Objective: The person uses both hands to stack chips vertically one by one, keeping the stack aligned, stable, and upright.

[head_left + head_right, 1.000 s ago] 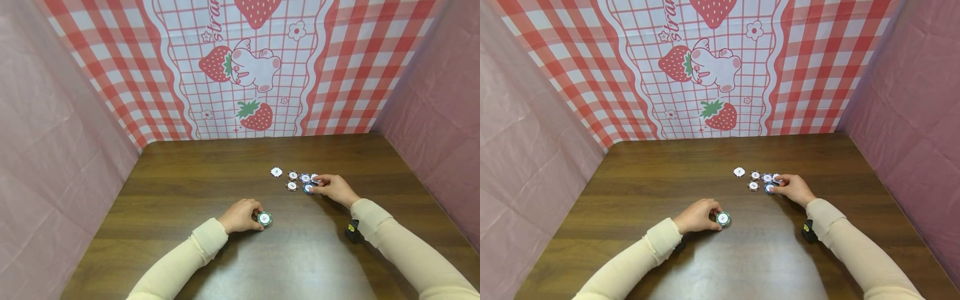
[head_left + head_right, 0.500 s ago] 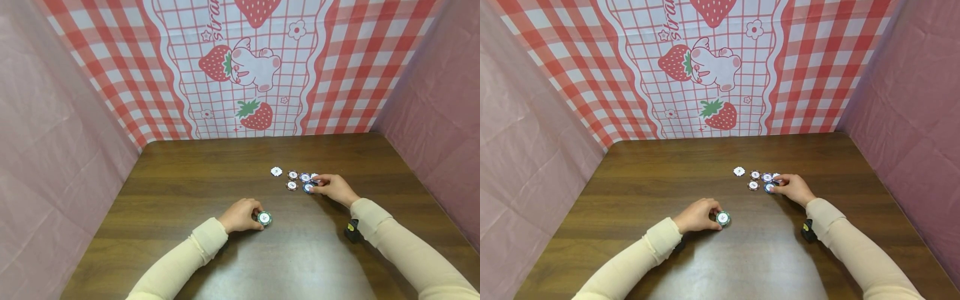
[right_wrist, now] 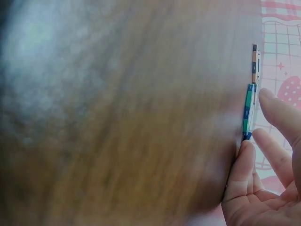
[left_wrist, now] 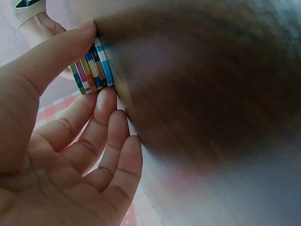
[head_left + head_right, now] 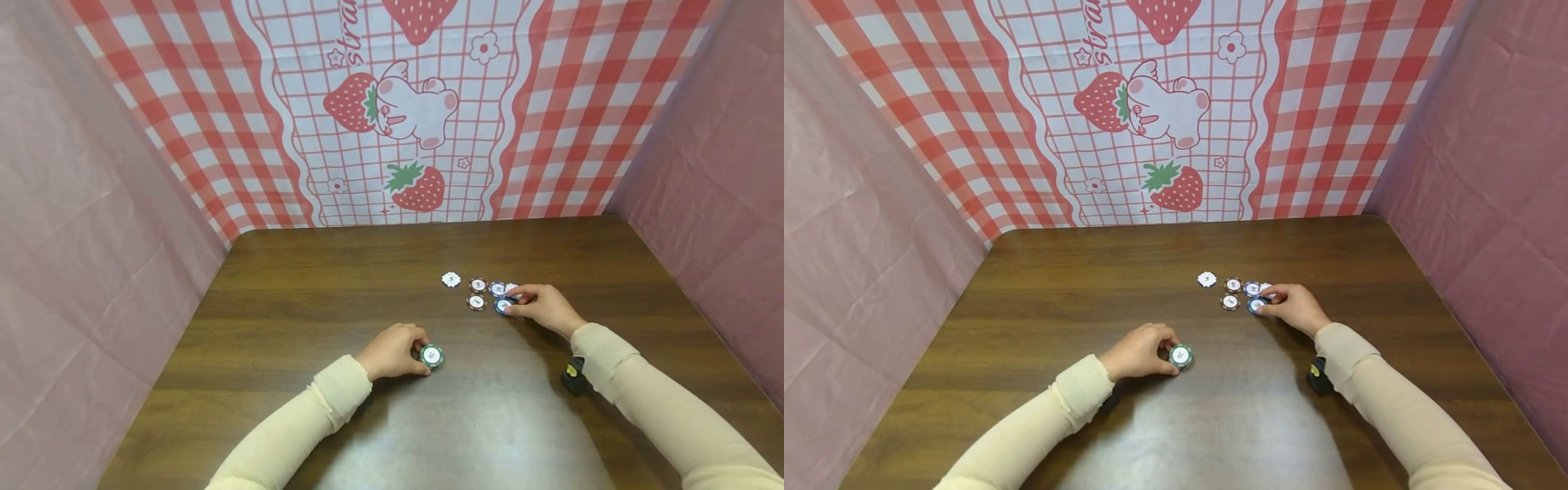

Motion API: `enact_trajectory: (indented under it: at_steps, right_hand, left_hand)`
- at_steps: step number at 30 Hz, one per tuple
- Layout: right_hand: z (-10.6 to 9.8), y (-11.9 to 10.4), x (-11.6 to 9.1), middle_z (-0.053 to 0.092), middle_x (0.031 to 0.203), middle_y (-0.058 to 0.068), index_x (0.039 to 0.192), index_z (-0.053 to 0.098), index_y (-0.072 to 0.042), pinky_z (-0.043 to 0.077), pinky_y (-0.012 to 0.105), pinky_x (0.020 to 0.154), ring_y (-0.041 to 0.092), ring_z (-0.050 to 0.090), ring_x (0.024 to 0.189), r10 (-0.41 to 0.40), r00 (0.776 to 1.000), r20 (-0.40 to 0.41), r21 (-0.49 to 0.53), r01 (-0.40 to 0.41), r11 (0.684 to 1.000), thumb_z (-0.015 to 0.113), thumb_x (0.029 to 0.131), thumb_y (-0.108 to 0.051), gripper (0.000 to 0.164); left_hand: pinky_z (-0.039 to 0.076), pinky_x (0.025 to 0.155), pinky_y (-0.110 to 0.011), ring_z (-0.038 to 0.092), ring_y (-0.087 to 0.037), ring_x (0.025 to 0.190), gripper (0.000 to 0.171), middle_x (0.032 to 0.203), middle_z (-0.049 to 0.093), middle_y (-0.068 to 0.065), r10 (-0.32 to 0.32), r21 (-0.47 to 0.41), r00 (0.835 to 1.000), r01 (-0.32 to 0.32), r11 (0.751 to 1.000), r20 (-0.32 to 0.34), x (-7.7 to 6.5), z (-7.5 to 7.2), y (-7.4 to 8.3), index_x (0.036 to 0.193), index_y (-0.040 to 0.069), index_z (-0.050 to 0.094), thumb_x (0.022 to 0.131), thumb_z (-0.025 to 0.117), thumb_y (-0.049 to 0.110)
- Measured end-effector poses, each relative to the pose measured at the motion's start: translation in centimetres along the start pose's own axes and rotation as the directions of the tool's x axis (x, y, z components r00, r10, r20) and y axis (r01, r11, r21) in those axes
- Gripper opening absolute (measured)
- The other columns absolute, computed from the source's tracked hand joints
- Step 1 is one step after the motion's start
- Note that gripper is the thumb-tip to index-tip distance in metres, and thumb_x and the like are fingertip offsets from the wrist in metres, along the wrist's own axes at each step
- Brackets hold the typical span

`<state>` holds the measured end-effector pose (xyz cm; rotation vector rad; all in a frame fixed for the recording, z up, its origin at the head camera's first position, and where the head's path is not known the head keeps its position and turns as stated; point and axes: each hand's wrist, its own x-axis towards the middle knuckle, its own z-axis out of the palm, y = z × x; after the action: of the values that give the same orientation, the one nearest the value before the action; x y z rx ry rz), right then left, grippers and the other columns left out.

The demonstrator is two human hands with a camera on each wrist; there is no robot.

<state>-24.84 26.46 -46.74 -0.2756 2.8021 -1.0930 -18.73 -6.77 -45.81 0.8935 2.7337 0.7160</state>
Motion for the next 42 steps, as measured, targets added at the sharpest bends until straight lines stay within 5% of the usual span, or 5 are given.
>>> enact_trajectory:
  at_steps: [42]
  right_hand:
    - [0.19,-0.77,0.28,0.056,0.080,0.005,0.109,0.073,-0.003,0.036,0.030,0.065,0.018,0.045,0.075,-0.057,0.998,-0.001,-0.112,0.056,0.992,0.082,0.078,-0.023,0.038]
  left_hand:
    - [0.043,0.075,-0.019,0.056,-0.006,0.080,0.033,0.085,0.065,0.007,-0.007,0.005,1.000,0.007,1.000,0.001,0.05,0.02,-0.06,0.094,0.016,0.069,0.068,0.087,0.027]
